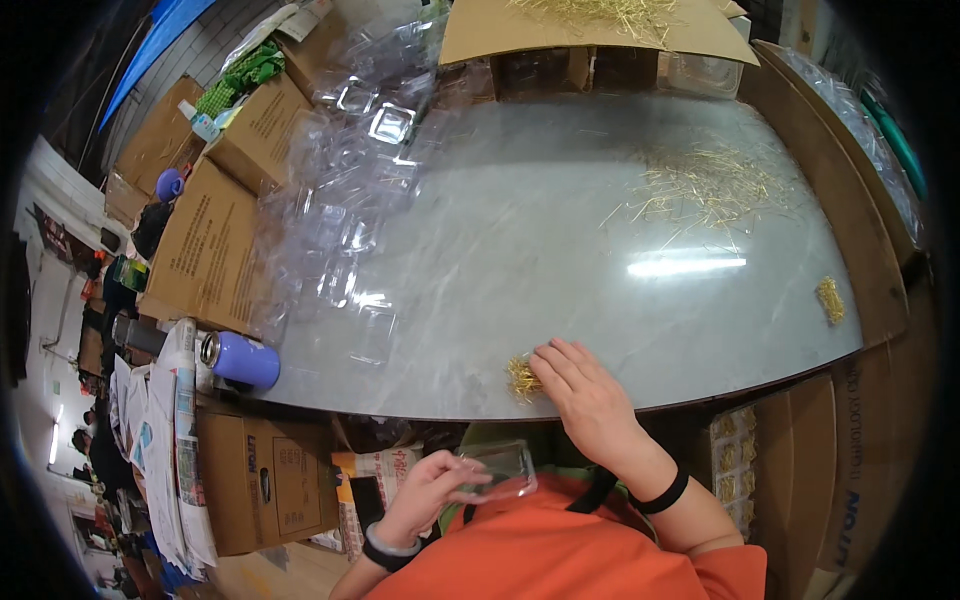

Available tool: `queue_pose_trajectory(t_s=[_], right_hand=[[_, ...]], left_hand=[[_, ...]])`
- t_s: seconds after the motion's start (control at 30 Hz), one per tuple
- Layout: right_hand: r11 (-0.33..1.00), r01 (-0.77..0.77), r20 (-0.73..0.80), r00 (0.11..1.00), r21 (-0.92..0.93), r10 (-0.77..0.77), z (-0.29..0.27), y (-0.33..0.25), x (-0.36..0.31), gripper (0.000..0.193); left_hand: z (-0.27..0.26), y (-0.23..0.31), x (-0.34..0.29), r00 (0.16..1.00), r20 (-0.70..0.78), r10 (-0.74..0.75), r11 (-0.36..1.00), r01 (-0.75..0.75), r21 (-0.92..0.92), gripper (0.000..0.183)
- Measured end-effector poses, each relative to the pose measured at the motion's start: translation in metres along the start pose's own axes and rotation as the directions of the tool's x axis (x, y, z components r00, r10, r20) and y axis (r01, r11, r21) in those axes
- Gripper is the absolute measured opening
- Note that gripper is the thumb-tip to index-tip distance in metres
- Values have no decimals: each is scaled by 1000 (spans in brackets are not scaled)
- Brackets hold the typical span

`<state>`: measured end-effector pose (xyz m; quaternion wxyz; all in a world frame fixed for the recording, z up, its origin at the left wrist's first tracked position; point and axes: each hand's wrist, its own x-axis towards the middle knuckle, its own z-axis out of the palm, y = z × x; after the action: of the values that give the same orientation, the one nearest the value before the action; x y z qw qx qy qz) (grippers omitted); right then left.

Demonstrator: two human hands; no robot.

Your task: Gathering and packing small gold-colored metal pins into small plastic bags.

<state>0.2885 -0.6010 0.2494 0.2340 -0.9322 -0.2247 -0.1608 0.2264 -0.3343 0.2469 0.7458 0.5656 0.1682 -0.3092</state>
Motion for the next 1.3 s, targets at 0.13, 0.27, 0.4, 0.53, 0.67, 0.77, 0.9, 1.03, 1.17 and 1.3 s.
queue_pose_trajectory(t_s=[0.13,0.27,0.4,0.53,0.67,0.77,0.9,1.03,1.17,1.3], right_hand=[[994,70,60,995,86,-76,3,-11,2,44],[971,150,114,978,187,-173,11,-32,-18,45],[937,199,119,963,288,-242,20,-50,-44,44],[899,145,46,983,413,-179,17,-53,-46,43],[923,168,-109,984,345,-138,-2,-50,-20,41],[956,132,-211,974,261,-78,-1,-35,4,36],[963,26,-241,970,268,41,8,-17,11,33],[950,-33,-212,972,310,102,11,-13,15,32],[973,-19,-188,980,232,64,12,-11,15,34],[981,10,-173,985,194,24,9,-10,14,37]], left_hand=[[4,-16,26,998,38,58,991,-53,-126,7],[2,-24,29,988,82,131,957,-105,-269,7],[1,-39,21,982,73,176,949,-149,-279,6],[23,-17,-7,986,24,164,976,-159,-147,5],[29,6,6,906,66,417,908,-418,4,6],[54,21,43,762,-20,647,760,-642,102,22],[62,26,73,708,57,704,593,-631,501,50],[65,34,74,597,172,783,295,-602,742,50],[64,42,63,580,342,739,-123,-383,915,50],[57,35,64,573,374,729,-107,-445,889,52]])
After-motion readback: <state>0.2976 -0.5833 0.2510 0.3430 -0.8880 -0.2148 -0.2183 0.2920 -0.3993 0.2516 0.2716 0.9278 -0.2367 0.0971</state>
